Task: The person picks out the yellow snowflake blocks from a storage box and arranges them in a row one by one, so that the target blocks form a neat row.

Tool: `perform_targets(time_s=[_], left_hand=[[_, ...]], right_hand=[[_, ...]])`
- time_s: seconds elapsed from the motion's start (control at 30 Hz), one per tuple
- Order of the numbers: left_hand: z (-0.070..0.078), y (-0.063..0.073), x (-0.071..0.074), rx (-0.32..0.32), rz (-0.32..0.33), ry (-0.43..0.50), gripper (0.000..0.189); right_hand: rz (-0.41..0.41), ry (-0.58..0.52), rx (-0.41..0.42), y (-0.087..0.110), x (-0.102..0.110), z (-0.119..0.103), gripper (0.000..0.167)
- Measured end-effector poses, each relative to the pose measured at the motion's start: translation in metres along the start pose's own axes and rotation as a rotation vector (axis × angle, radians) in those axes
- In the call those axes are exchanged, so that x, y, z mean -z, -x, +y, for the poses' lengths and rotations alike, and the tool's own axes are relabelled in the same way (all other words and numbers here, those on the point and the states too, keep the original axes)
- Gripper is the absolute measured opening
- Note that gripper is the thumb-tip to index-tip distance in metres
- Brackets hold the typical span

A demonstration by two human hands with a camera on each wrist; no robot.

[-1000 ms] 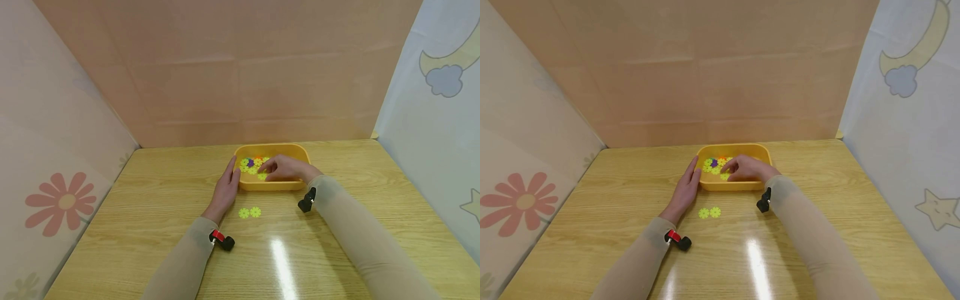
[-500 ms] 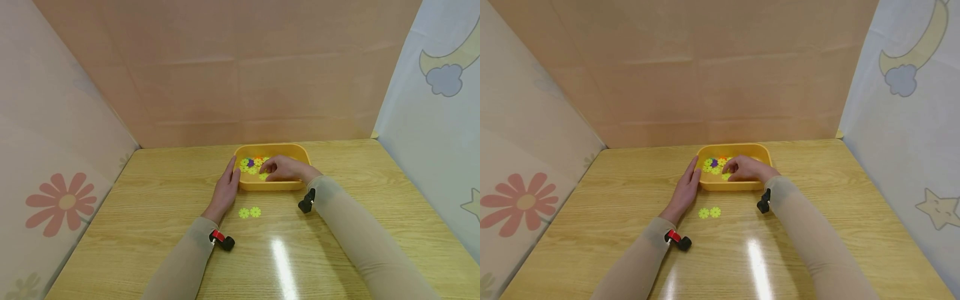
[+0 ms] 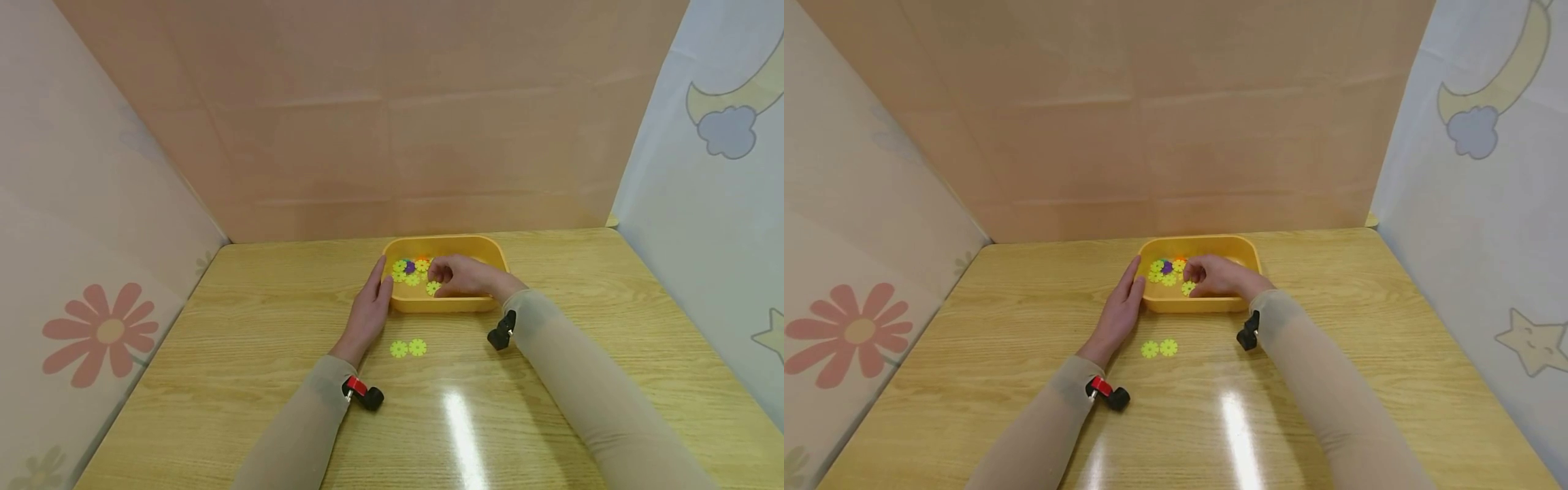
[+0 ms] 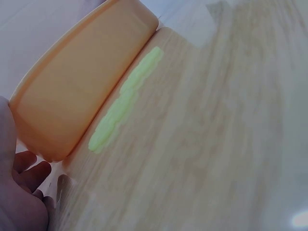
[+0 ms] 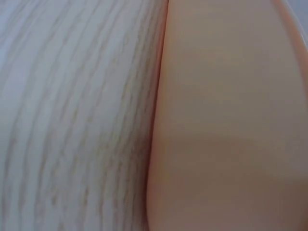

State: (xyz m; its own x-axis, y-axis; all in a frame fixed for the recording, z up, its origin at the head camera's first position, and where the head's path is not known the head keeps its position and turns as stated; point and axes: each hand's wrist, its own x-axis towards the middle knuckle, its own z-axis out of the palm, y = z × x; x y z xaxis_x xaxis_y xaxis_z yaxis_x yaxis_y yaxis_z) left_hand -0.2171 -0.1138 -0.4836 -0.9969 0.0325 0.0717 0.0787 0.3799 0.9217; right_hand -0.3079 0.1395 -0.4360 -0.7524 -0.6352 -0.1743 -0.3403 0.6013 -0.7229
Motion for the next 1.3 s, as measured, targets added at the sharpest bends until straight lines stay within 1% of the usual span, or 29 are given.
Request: perform_targets(time_s=[0.17, 0.4, 0.6, 0.77, 0.9, 1.03, 1.2, 1.3], left_hand=[[0.0, 0.0, 0.0, 0.011, 0.002, -0.009, 0.059], [0.002, 0.001, 0.001, 0.019, 0.004, -0.009, 0.058], [0.002, 0.0, 0.001, 0.02, 0.004, -0.015, 0.059], [0.002, 0.0, 0.001, 0.028, -0.001, -0.019, 0.063], [0.002, 0.0, 0.0, 0.017, -0.004, -0.021, 0.062], [0.001, 0.0, -0.001, 0.005, -0.008, -0.02, 0.058], [0.001, 0.0, -0.002, -0.001, -0.009, -0.015, 0.058], [0.002, 0.0, -0.003, -0.003, -0.004, -0.02, 0.059]], right_hand=[[0.001, -0.01, 0.012, 0.0, 0.0, 0.001, 0.025], [0.013, 0.021, 0.036, 0.0, -0.002, 0.001, 0.023], [0.03, 0.036, -0.01, 0.0, -0.003, 0.0, 0.024], [0.057, 0.047, -0.047, 0.0, -0.002, -0.001, 0.029], [0.117, -0.008, -0.071, 0.001, -0.001, -0.002, 0.031], [0.22, -0.055, -0.066, 0.004, 0.002, -0.005, 0.033], [0.347, -0.022, -0.043, 0.013, 0.006, -0.011, 0.034], [0.395, -0.002, -0.031, 0.02, 0.008, -0.017, 0.033]])
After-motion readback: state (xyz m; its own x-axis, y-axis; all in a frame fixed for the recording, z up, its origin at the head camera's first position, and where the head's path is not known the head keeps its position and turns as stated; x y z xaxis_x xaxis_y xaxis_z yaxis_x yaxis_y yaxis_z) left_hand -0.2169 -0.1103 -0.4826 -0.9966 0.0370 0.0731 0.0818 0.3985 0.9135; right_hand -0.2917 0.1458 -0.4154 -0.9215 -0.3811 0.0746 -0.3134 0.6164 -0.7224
